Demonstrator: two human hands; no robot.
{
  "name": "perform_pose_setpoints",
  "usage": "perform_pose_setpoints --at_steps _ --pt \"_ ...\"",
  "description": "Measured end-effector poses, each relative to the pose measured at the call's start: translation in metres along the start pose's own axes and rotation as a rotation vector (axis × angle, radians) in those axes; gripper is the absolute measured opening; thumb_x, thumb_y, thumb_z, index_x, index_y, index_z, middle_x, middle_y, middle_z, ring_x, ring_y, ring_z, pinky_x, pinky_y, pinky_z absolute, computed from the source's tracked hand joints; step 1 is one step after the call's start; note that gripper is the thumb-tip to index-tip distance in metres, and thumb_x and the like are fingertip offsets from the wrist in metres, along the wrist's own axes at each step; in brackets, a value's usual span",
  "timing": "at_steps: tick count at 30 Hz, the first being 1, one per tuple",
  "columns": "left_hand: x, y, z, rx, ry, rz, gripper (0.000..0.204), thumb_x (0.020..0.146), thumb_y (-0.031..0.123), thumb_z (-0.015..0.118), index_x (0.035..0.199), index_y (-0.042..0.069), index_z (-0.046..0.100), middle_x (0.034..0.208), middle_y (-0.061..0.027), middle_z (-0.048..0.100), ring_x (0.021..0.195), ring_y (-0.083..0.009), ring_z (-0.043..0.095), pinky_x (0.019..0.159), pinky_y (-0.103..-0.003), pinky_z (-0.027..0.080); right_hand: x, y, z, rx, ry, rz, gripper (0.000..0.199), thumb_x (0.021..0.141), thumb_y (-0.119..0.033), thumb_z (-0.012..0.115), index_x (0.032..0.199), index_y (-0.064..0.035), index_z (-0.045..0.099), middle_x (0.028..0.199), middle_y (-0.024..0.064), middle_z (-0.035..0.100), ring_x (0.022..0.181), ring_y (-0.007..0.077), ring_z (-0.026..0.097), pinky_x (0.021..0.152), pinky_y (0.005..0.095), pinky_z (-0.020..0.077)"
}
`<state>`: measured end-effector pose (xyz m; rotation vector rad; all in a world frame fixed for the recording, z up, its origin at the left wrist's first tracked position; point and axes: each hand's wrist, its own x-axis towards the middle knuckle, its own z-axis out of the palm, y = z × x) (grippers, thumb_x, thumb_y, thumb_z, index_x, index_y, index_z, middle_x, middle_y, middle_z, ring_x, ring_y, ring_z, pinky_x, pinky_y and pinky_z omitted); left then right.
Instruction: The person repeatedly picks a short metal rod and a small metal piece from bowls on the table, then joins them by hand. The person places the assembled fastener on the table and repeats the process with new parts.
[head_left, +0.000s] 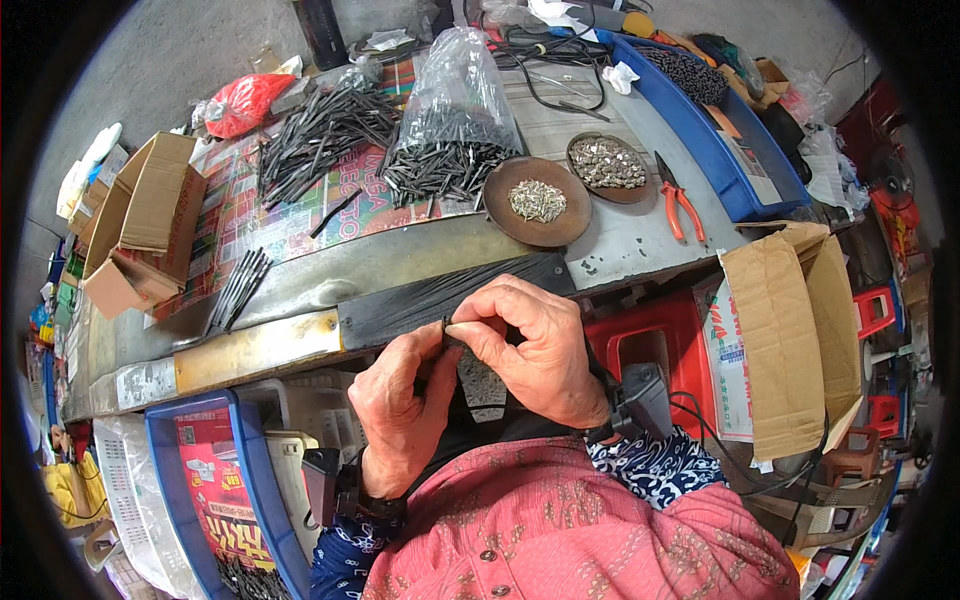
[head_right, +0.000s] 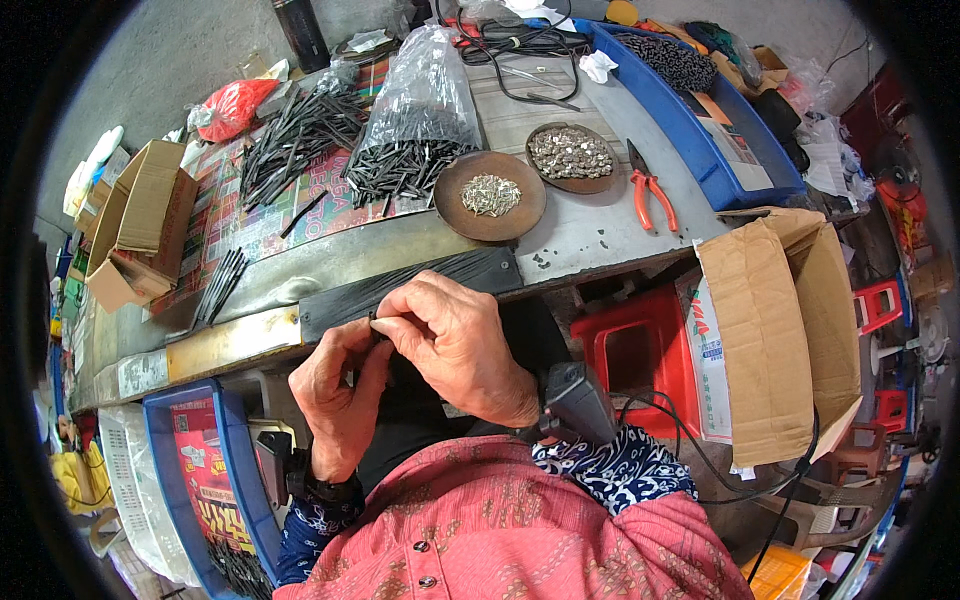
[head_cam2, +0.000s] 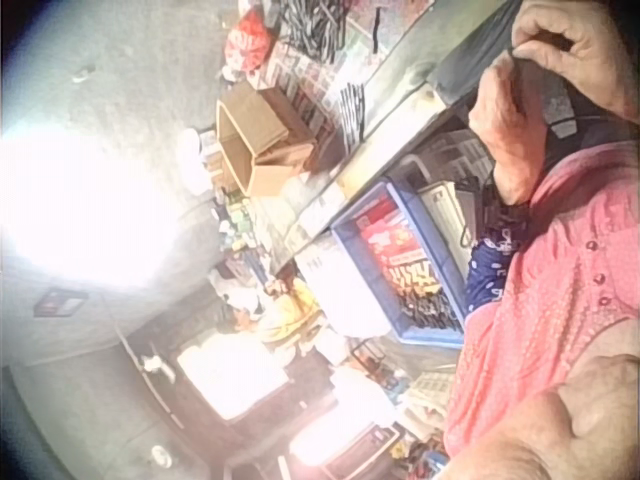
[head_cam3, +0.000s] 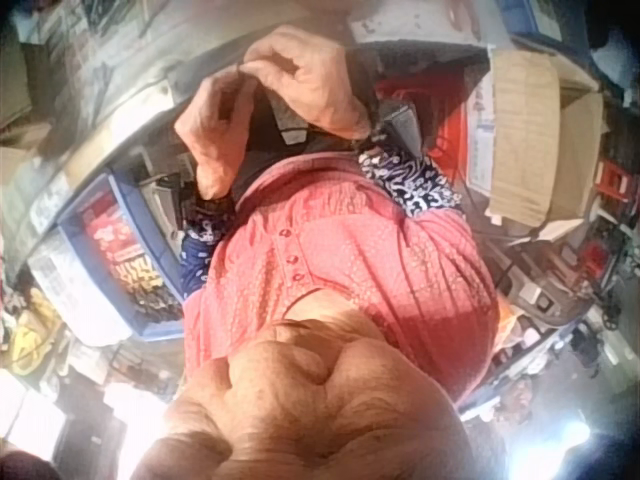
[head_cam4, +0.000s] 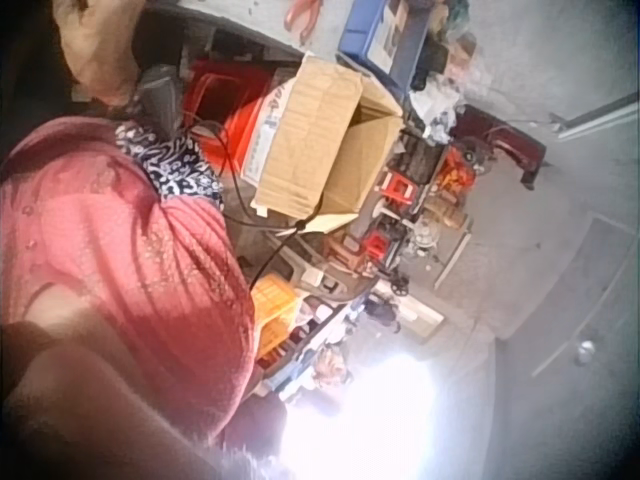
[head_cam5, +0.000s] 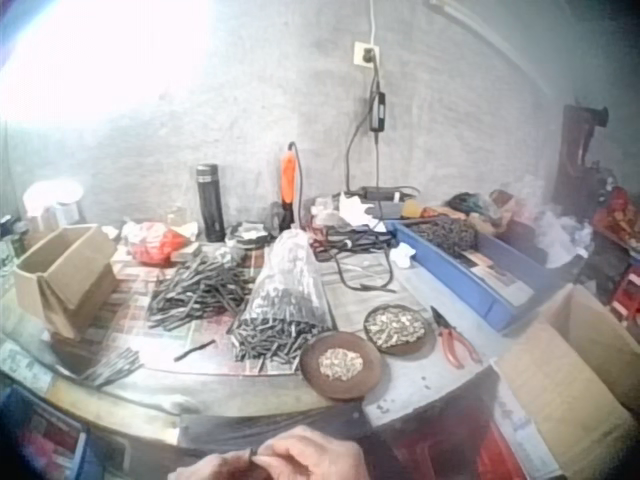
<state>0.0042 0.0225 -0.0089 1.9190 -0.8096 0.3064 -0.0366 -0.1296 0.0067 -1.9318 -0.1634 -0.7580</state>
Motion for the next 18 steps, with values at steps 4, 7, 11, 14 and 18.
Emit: perform_pose_setpoints --at_steps 4,7,11,14,18 --pt "0.0028 0.001 0.003 0.139 0.052 0.144 0.024 0.075 -0.005 0.074 0.097 0.0 0.065 0.084 -0.013 0.069 0.07 -0.0272 0.068 0.061 -0.032 0.055 0.0006 -0.0005 -0.0006 0.012 0.016 0.014 0.011 0.081 0.0 0.072 0.088 0.0003 0.064 0.081 0.0069 0.064 0.064 0.013 0.058 0.057 0.0256 0.0467" --pt "0.0042 0.0021 0.0039 0.135 0.06 0.149 0.025 0.074 -0.007 0.073 0.098 -0.001 0.065 0.084 -0.0135 0.068 0.069 -0.0273 0.068 0.061 -0.032 0.055 0.0013 -0.0006 0.0 -0.069 0.032 -0.053 0.011 0.081 0.001 0.071 0.088 0.0003 0.063 0.08 0.007 0.064 0.064 0.013 0.057 0.057 0.0253 0.046" --pt "0.0049 0.0012 0.0031 0.14 0.045 0.178 0.025 0.075 -0.007 0.073 0.098 -0.001 0.065 0.084 -0.0132 0.068 0.069 -0.0272 0.068 0.061 -0.032 0.055 0.001 0.0002 -0.0007 -0.046 0.029 -0.006 0.012 0.08 0.001 0.072 0.087 -0.0002 0.062 0.08 0.0075 0.063 0.065 0.0158 0.059 0.056 0.0273 0.0474" --pt "0.0035 -0.0004 0.0042 0.13 0.052 0.157 0.024 0.075 -0.005 0.073 0.098 0.0 0.065 0.083 -0.0122 0.068 0.068 -0.0263 0.068 0.06 -0.031 0.054 0.0005 0.0015 0.0003 -0.157 0.035 -0.122 0.014 0.079 0.001 0.072 0.088 -0.0012 0.062 0.08 0.0078 0.063 0.066 0.0183 0.06 0.056 0.0289 0.0485" --pt "0.002 -0.0036 0.0041 0.021 0.021 0.055 0.023 0.077 -0.002 0.073 0.098 0.002 0.066 0.082 -0.0104 0.068 0.065 -0.0234 0.067 0.058 -0.029 0.053 0.0007 0.0037 0.0016 -0.098 0.036 -0.107 0.016 0.079 0.001 0.072 0.089 -0.0023 0.061 0.08 0.0083 0.063 0.065 0.0207 0.061 0.057 0.0299 0.0491"
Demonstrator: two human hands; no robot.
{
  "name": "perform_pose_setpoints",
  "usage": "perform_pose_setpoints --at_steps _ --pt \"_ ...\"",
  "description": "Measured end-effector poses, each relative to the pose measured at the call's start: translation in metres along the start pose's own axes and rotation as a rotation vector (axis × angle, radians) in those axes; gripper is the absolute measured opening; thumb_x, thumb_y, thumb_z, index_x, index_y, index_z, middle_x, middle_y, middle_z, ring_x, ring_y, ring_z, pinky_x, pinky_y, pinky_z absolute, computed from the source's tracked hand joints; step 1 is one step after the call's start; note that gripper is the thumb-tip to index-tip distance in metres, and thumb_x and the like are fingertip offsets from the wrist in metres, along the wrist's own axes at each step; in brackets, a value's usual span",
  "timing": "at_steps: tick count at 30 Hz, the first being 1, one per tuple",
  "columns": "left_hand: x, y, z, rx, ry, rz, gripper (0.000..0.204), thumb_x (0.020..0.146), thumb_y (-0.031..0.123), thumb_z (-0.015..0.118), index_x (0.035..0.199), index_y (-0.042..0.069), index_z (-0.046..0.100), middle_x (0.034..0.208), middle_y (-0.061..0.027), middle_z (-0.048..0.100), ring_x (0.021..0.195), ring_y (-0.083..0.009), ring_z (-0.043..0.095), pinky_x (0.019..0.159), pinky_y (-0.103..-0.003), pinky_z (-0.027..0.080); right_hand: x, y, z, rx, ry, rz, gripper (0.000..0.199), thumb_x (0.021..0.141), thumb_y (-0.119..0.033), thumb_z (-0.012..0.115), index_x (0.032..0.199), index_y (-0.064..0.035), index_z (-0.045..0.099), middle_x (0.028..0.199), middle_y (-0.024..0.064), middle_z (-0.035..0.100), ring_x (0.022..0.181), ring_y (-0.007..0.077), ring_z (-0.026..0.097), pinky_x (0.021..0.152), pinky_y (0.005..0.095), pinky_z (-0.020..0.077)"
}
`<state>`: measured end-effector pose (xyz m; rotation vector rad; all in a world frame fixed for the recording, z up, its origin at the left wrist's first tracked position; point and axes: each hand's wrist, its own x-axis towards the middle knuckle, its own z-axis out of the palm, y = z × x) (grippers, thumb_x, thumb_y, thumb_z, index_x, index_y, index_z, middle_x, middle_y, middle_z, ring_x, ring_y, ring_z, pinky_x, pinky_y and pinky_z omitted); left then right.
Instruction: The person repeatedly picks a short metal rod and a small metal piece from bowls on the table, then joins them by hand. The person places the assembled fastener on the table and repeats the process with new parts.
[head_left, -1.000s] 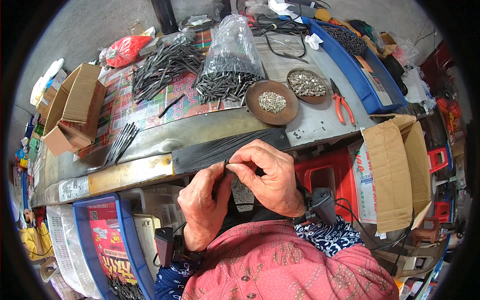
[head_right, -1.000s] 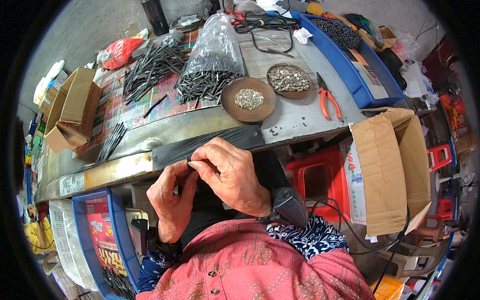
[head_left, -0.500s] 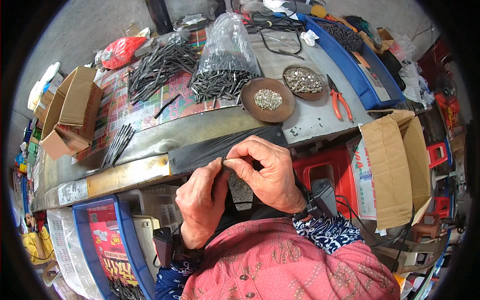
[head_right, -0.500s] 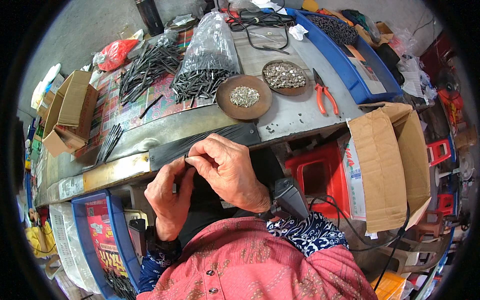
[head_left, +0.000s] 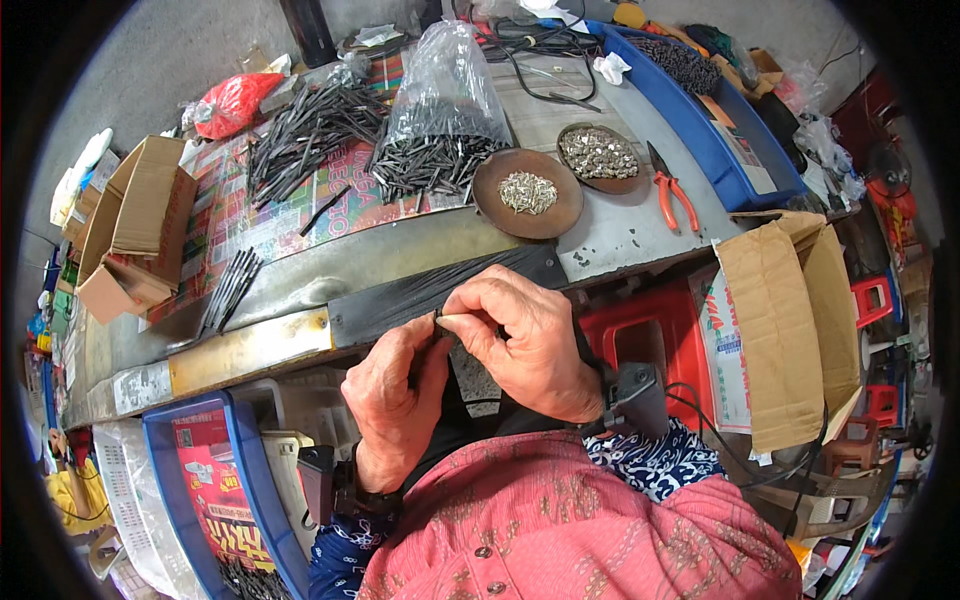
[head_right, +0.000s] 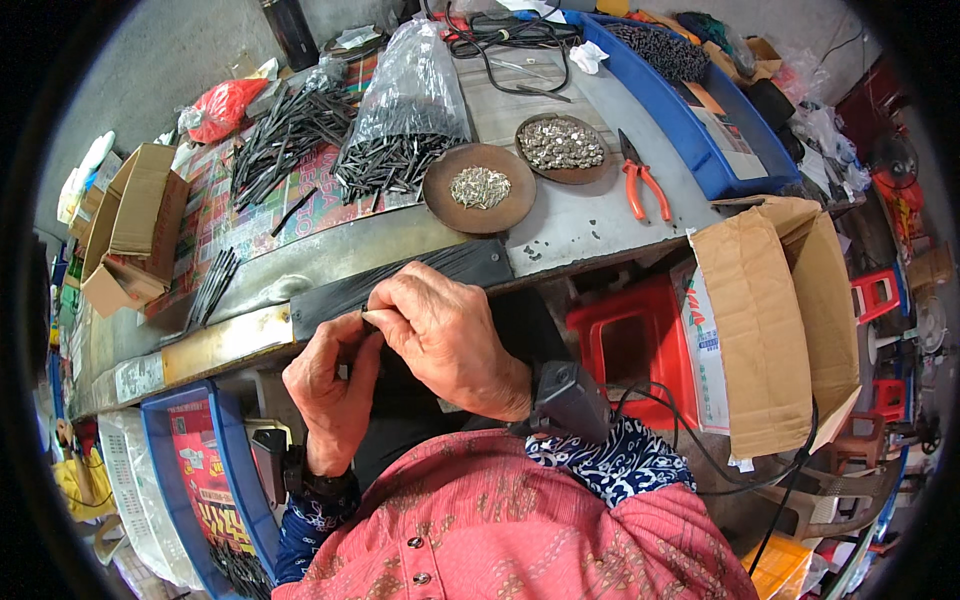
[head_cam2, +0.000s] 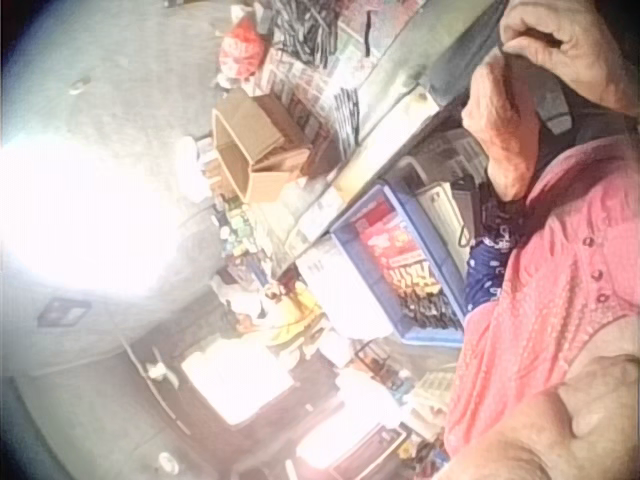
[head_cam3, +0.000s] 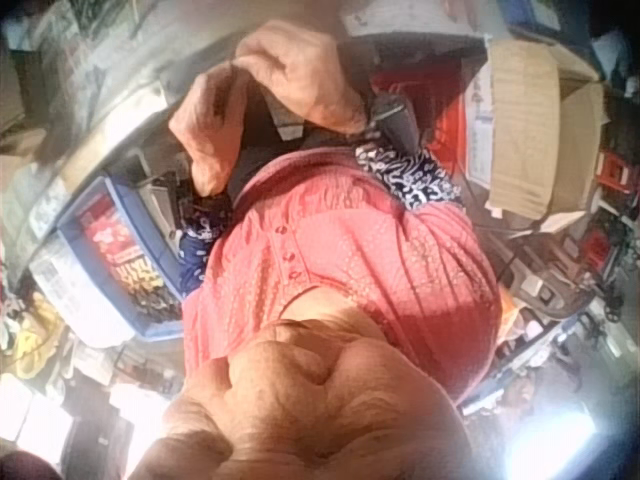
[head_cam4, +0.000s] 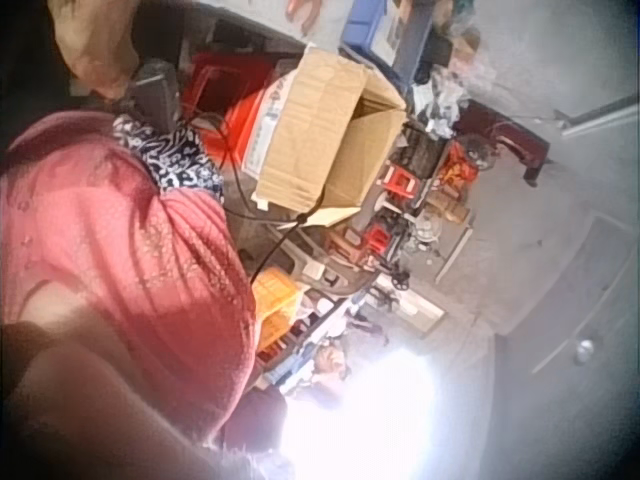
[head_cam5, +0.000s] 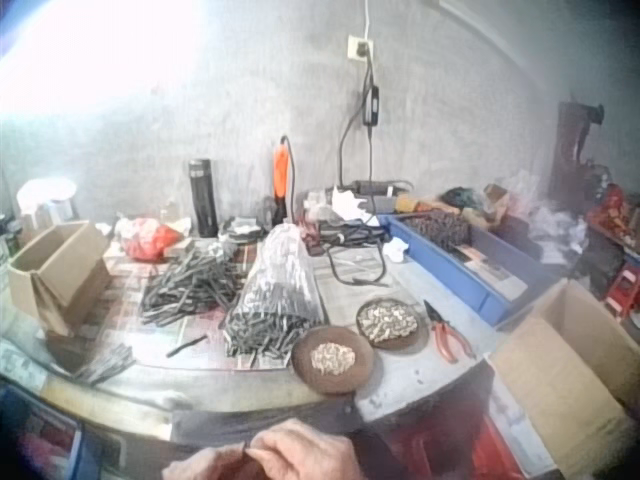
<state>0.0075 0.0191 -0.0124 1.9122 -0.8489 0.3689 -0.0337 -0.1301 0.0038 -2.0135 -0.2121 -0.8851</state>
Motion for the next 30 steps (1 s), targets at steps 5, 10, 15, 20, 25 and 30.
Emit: perform_pose_setpoints --at_steps 5,10,15,20,25,30 --pt "-0.0024 -0.0024 -0.0006 -0.098 -0.038 -0.11 0.023 0.077 -0.001 0.074 0.098 0.002 0.066 0.078 -0.0099 0.067 0.062 -0.019 0.066 0.057 -0.027 0.052 0.0 0.0015 -0.001 0.045 -0.035 0.06 0.01 0.082 0.0 0.071 0.088 -0.0008 0.063 0.078 0.0063 0.063 0.066 0.0141 0.061 0.057 0.0259 0.0483" --pt "-0.0042 -0.0029 -0.0034 -0.228 -0.098 -0.227 0.022 0.078 -0.001 0.073 0.099 0.003 0.066 0.076 -0.0091 0.066 0.06 -0.0147 0.065 0.056 -0.026 0.051 -0.0002 0.0035 -0.0054 0.439 -0.157 0.519 0.006 0.087 -0.002 0.069 0.089 0.0013 0.064 0.079 0.0017 0.062 0.066 0.0075 0.059 0.058 0.0217 0.0487" --pt "-0.0047 -0.0045 -0.0005 -0.138 -0.061 -0.141 0.021 0.079 -0.002 0.073 0.099 0.003 0.066 0.075 -0.0082 0.065 0.058 -0.0133 0.063 0.056 -0.025 0.051 -0.0009 0.0053 -0.0034 0.392 -0.158 0.47 0.006 0.087 -0.002 0.069 0.087 0.0019 0.064 0.08 0.0023 0.062 0.065 0.0075 0.059 0.058 0.0216 0.0485" --pt "-0.0043 -0.0043 0.0015 -0.144 -0.041 -0.113 0.015 0.084 -0.009 0.066 0.097 -0.002 0.063 0.075 -0.0005 0.064 0.062 -0.0026 0.057 0.054 -0.018 0.045 -0.0024 0.0045 0.0007 0.145 -0.064 0.149 0.006 0.084 0.001 0.07 0.086 0.0021 0.064 0.08 0.0053 0.063 0.066 0.0101 0.061 0.058 0.0234 0.0485" --pt "-0.0033 -0.0021 -0.0011 -0.167 -0.059 -0.131 0.016 0.084 -0.009 0.066 0.098 -0.002 0.063 0.076 -0.0015 0.066 0.063 -0.0026 0.057 0.055 -0.018 0.045 -0.0038 0.004 -0.0013 0.246 -0.1 0.31 0.007 0.085 -0.001 0.07 0.087 0.0014 0.064 0.082 0.0031 0.063 0.069 0.0082 0.061 0.06 0.0221 0.0505" --pt "-0.0025 -0.0009 -0.0053 -0.272 -0.133 -0.166 0.016 0.085 -0.009 0.064 0.099 -0.002 0.063 0.077 -0.0007 0.065 0.064 -0.0027 0.057 0.057 -0.017 0.045 -0.0021 0.0088 -0.0057 0.64 -0.186 0.561 0.01 0.089 -0.002 0.068 0.098 0.0004 0.064 0.086 0.0003 0.063 0.075 0.0056 0.061 0.064 0.0207 0.0535"
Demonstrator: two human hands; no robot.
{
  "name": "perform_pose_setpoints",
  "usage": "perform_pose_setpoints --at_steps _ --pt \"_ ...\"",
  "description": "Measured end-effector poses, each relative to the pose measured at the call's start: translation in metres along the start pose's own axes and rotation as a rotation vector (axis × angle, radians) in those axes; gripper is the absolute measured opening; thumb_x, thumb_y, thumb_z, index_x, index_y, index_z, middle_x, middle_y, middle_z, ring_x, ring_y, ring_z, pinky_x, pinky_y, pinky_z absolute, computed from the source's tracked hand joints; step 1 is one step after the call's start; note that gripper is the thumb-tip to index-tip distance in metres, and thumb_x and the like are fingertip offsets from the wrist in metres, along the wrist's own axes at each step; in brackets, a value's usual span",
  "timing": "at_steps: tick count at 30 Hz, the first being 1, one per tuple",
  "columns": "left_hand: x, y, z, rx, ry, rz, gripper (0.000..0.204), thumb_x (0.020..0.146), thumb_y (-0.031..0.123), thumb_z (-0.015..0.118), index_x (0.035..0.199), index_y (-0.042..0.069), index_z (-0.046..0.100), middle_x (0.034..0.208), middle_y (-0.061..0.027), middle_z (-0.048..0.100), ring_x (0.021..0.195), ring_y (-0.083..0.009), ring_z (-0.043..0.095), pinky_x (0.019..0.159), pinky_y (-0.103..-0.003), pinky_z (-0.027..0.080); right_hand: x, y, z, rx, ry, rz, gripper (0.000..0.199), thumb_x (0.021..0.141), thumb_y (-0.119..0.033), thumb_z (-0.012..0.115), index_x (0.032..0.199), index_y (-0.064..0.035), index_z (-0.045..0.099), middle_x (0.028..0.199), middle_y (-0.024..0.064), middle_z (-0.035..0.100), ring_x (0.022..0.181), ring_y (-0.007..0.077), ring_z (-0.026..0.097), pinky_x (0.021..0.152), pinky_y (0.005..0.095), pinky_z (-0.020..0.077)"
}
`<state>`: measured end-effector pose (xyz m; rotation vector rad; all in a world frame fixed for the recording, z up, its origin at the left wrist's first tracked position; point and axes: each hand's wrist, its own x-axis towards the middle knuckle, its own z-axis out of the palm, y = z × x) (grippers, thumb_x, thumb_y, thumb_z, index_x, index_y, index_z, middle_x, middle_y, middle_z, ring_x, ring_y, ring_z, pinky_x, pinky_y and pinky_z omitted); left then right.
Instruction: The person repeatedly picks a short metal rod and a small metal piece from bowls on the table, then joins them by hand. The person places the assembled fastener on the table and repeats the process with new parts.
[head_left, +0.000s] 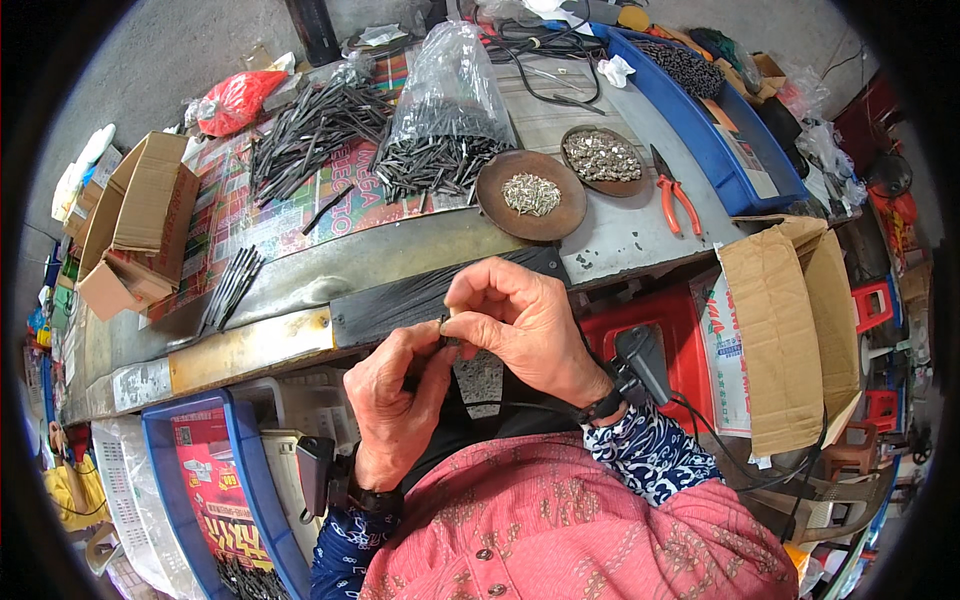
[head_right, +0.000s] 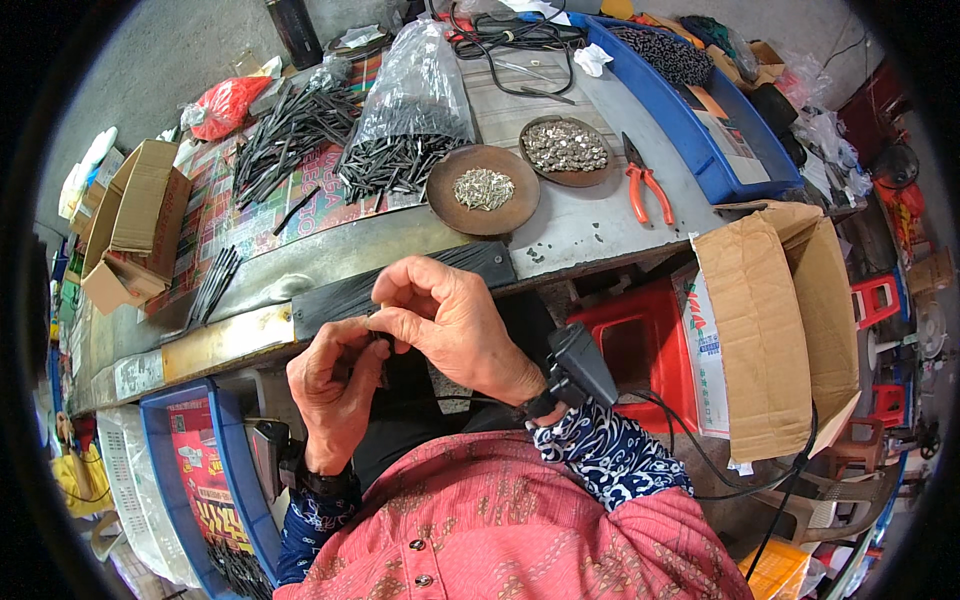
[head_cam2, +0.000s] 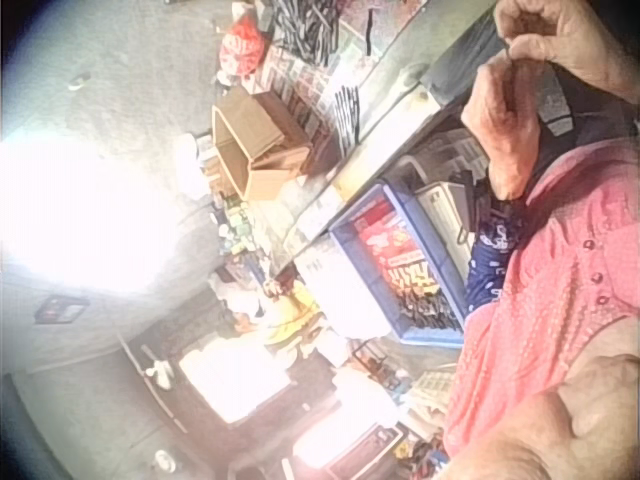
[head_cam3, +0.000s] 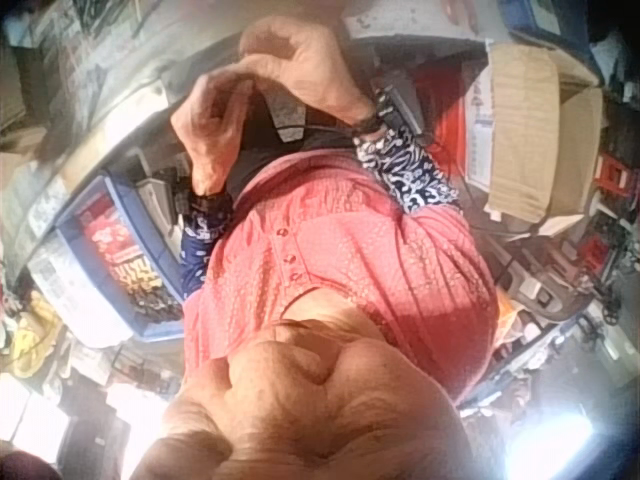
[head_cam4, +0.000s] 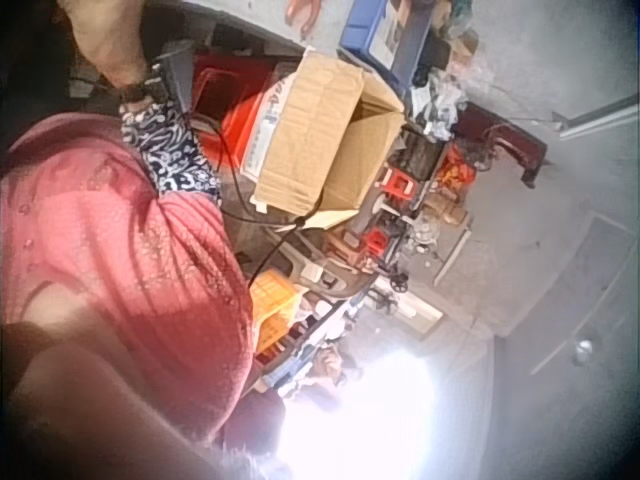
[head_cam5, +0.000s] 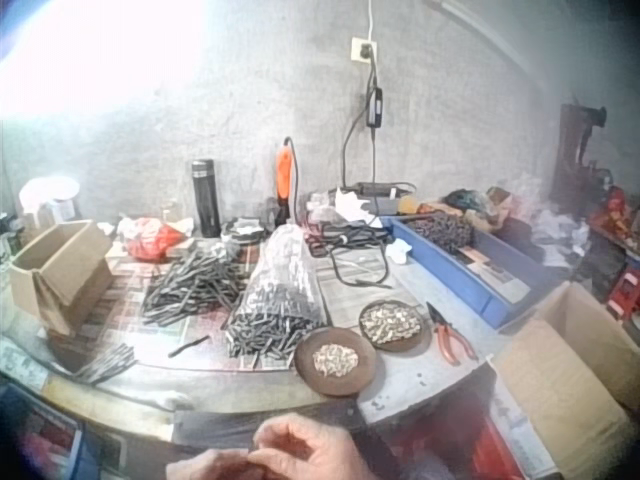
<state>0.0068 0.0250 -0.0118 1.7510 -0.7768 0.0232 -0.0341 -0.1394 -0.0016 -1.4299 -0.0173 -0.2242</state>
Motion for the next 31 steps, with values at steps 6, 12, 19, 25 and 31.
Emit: perform_pose_setpoints --at_steps 6,12,19,25,31 --pt "-0.001 0.003 0.003 -0.058 -0.002 -0.072 0.012 0.09 -0.003 0.062 0.101 -0.002 0.062 0.079 -0.0006 0.064 0.068 -0.0033 0.056 0.062 -0.018 0.046 0.002 -0.001 -0.005 -0.027 -0.115 -0.043 0.012 0.089 0.0 0.066 0.101 0.0006 0.064 0.091 0.0008 0.062 0.074 0.0062 0.059 0.063 0.021 0.0514" --pt "0.0 0.007 0.005 -0.396 0.052 -0.277 0.013 0.094 0.009 0.064 0.102 -0.001 0.063 0.078 0.0005 0.063 0.062 -0.003 0.052 0.055 -0.017 0.041 0.004 -0.001 -0.002 0.027 -0.081 0.021 0.008 0.091 -0.004 0.066 0.097 0.0005 0.063 0.086 0.0013 0.064 0.072 0.0062 0.06 0.061 0.0212 0.0504" --pt "0.002 0.001 0.001 -0.445 0.063 -0.319 0.01 0.092 0.007 0.066 0.095 -0.002 0.064 0.077 0.0017 0.061 0.068 -0.0022 0.051 0.06 -0.017 0.042 0.015 -0.009 -0.013 -0.114 -0.181 0.073 0.006 0.09 -0.004 0.066 0.093 0.0013 0.065 0.085 0.0012 0.062 0.07 0.0066 0.058 0.06 0.0207 0.0489" --pt "0.006 -0.006 -0.006 -0.476 0.114 -0.352 0.006 0.091 0.003 0.066 0.087 -0.001 0.064 0.072 0.0045 0.057 0.063 -0.0005 0.046 0.057 -0.017 0.038 0.056 -0.016 -0.031 -0.88 -0.083 -0.423 0.008 0.083 -0.007 0.066 0.086 0.0003 0.065 0.082 0.0106 0.062 0.075 0.0251 0.061 0.066 0.0341 0.0481" --pt "0.008 -0.014 -0.012 -0.487 0.146 -0.342 0.006 0.09 0.003 0.067 0.086 0.001 0.064 0.071 0.0055 0.056 0.063 -0.0002 0.045 0.056 -0.017 0.038 0.109 0.001 -0.027 -1.325 -0.076 -0.647 0.006 0.075 -0.007 0.067 0.079 -0.004 0.064 0.082 0.0117 0.058 0.087 0.031 0.057 0.071 0.0416 0.05"
